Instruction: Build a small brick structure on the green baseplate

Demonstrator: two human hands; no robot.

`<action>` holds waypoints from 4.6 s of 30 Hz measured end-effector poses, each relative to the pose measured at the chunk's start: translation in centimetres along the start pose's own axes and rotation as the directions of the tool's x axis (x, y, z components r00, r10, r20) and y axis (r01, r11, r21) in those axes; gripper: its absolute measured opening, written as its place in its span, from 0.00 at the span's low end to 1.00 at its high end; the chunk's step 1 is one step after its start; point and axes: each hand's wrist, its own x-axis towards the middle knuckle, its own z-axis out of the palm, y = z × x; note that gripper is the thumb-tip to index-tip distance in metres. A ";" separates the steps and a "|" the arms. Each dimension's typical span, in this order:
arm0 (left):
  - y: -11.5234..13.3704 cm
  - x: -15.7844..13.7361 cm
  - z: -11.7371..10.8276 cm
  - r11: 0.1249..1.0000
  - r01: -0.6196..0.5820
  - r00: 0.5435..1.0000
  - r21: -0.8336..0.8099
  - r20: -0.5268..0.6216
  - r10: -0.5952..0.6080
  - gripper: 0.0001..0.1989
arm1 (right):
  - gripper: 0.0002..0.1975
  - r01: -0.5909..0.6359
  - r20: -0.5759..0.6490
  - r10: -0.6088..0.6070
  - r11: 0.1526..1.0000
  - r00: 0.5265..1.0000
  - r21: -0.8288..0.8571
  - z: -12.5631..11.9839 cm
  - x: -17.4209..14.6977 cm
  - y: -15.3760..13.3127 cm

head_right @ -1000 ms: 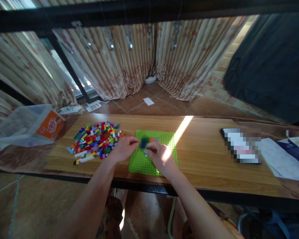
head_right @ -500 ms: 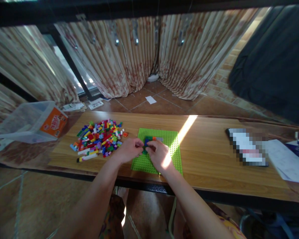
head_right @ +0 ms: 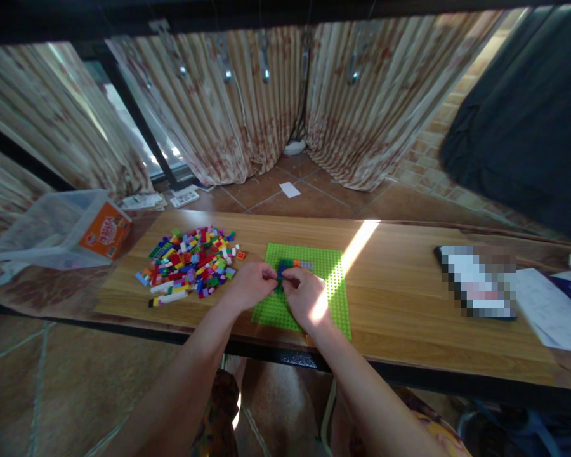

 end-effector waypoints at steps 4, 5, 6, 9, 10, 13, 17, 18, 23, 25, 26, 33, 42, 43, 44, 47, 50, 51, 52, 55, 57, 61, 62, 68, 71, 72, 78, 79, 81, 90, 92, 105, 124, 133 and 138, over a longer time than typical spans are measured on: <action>0.0 0.2 0.2 1.000 -0.009 1.000 0.010 -0.014 0.009 0.09 | 0.10 -0.007 -0.009 0.007 1.000 1.000 -0.011 0.2 0.0 0.1; 0.0 0.2 0.2 1.000 -0.009 1.000 0.010 -0.018 0.009 0.09 | 0.10 -0.008 -0.009 0.007 1.000 1.000 -0.015 0.3 0.0 0.2; 0.0 0.2 0.3 1.000 -0.007 1.000 0.008 -0.021 0.008 0.10 | 0.10 -0.012 -0.009 0.012 1.000 1.000 -0.019 0.3 0.1 0.2; -0.1 0.3 0.4 1.000 0.011 0.999 -0.009 -0.034 -0.011 0.09 | 0.11 -0.034 -0.002 0.034 0.999 0.999 -0.032 0.3 0.2 0.2; -0.1 0.3 0.4 1.000 0.020 0.999 -0.016 -0.036 -0.020 0.09 | 0.11 -0.038 0.000 0.038 0.999 0.999 -0.038 0.3 0.2 0.1; -0.1 0.5 0.5 0.998 0.046 0.998 -0.038 -0.033 -0.048 0.09 | 0.12 -0.052 0.005 0.053 0.997 0.999 -0.056 0.1 0.4 -0.1; -0.2 0.7 0.5 0.994 0.092 0.995 -0.061 -0.017 -0.094 0.09 | 0.13 -0.086 0.027 0.088 0.993 0.996 -0.082 0.0 0.7 -0.2; -0.2 0.7 0.6 0.992 0.106 0.994 -0.068 -0.011 -0.107 0.09 | 0.13 -0.101 0.034 0.104 0.991 0.994 -0.088 -0.1 0.8 -0.2; -0.9 1.2 1.2 0.983 0.133 0.991 -0.126 0.007 -0.133 0.08 | 0.15 -0.174 0.073 0.181 0.981 0.981 -0.089 -0.1 1.3 -0.2; -1.1 1.3 1.5 0.978 0.139 0.990 -0.155 0.021 -0.138 0.08 | 0.15 -0.179 0.086 0.188 0.979 0.978 -0.099 -0.2 1.3 -0.5; -1.2 1.4 1.6 0.975 0.148 0.989 -0.167 0.029 -0.145 0.07 | 0.14 -0.179 0.085 0.188 0.978 0.978 -0.108 -0.2 1.3 -0.6; -1.2 1.2 1.3 0.972 0.170 0.985 -0.165 0.048 -0.165 0.06 | 0.13 -0.208 0.095 0.214 0.976 0.972 -0.069 -0.3 1.4 -0.6; -1.7 2.2 0.6 0.941 0.158 0.983 -0.299 0.143 -0.120 0.09 | 0.11 -0.390 0.138 0.365 0.850 0.921 0.353 0.2 2.0 0.1; -1.7 2.3 0.5 0.951 0.143 0.984 -0.273 0.139 -0.109 0.10 | 0.11 -0.398 0.130 0.377 0.847 0.917 0.351 0.2 2.1 -0.2; -1.7 2.5 0.4 0.961 0.126 0.987 -0.247 0.133 -0.095 0.10 | 0.11 -0.405 0.123 0.387 0.846 0.914 0.346 0.1 2.3 -0.4; -1.6 2.8 0.3 0.987 0.067 0.993 -0.149 0.109 -0.051 0.10 | 0.11 -0.422 0.106 0.410 0.851 0.906 0.313 0.1 2.5 -0.9; -1.6 3.0 0.2 0.997 0.032 0.996 -0.067 0.090 -0.026 0.11 | 0.10 -0.437 0.092 0.430 0.852 0.898 0.288 0.2 2.6 -1.0; -1.6 3.1 0.2 0.998 0.027 0.996 -0.059 0.092 -0.022 0.11 | 0.10 -0.440 0.089 0.433 0.852 0.897 0.285 0.3 2.6 -1.0; -1.5 3.1 0.2 0.998 0.026 0.996 -0.061 0.091 -0.021 0.11 | 0.10 -0.441 0.089 0.435 0.851 0.896 0.284 0.3 2.6 -1.0; -1.4 3.0 0.2 0.996 0.032 0.997 -0.078 0.079 -0.026 0.11 | 0.10 -0.449 0.087 0.443 0.848 0.892 0.280 0.3 2.6 -1.1; -1.4 2.9 0.3 0.997 0.028 0.997 -0.078 0.072 -0.022 0.11 | 0.10 -0.456 0.083 0.452 0.845 0.888 0.280 0.3 2.6 -1.1; -1.5 2.9 0.5 0.998 0.028 0.997 -0.053 0.076 -0.024 0.12 | 0.11 -0.457 0.078 0.455 0.844 0.887 0.279 0.6 2.6 -0.9; -1.6 2.9 0.6 0.998 0.035 0.997 -0.055 0.075 -0.031 0.12 | 0.12 -0.455 0.078 0.452 0.846 0.888 0.278 0.6 2.6 -0.8; -1.8 3.1 1.0 0.991 0.076 0.994 -0.111 0.090 -0.066 0.11 | 0.12 -0.417 0.091 0.408 0.875 0.909 0.246 0.8 2.5 -0.1; -1.7 2.9 1.1 0.986 0.104 0.991 -0.134 0.093 -0.092 0.11 | 0.11 -0.400 0.100 0.387 0.887 0.917 0.232 0.7 2.5 0.0; -1.6 2.8 1.1 0.986 0.104 0.992 -0.129 0.085 -0.093 0.11 | 0.10 -0.398 0.104 0.384 0.886 0.918 0.240 0.7 2.5 0.1; -0.4 1.4 0.9 0.996 0.085 0.996 -0.029 -0.001 -0.085 0.11 | 0.08 -0.356 0.079 0.353 0.856 0.932 0.376 0.6 2.0 0.3; -0.2 1.3 0.7 0.996 0.089 0.996 -0.013 -0.007 -0.089 0.11 | 0.09 -0.340 0.064 0.344 0.853 0.937 0.397 0.5 1.9 0.3; -0.3 1.0 0.0 0.997 0.082 0.997 0.001 -0.014 -0.082 0.12 | 0.11 -0.304 0.029 0.321 0.859 0.947 0.412 -0.1 1.9 0.5; -2.2 0.6 -1.8 0.996 -0.018 0.995 -0.088 0.093 0.026 0.11 | 0.11 -0.178 0.085 0.166 0.971 0.983 0.162 -1.6 1.2 1.5; -2.0 0.5 -1.2 0.996 -0.022 0.984 -0.087 0.176 0.037 0.10 | 0.10 -0.178 0.136 0.166 0.981 0.977 0.082 -1.1 0.9 1.5; -1.1 0.9 -0.3 0.999 0.031 0.978 -0.005 0.205 -0.030 0.09 | 0.11 -0.215 0.150 0.225 0.973 0.963 -0.084 -0.7 0.9 0.3; -0.4 -0.2 0.0 0.998 0.038 0.992 0.042 0.123 -0.043 0.09 | 0.14 -0.165 0.182 0.188 0.977 0.965 -0.136 -0.7 0.9 0.6; -2.7 -1.5 -3.3 0.992 -0.020 0.993 0.121 -0.117 0.034 0.14 | 0.12 -0.076 0.148 0.118 0.962 0.982 -0.261 -1.7 0.4 1.0; -4.9 -2.5 -6.6 0.997 0.058 0.971 0.044 -0.235 -0.046 0.11 | 0.18 -0.121 0.102 0.146 0.968 0.984 -0.219 -3.5 1.4 5.1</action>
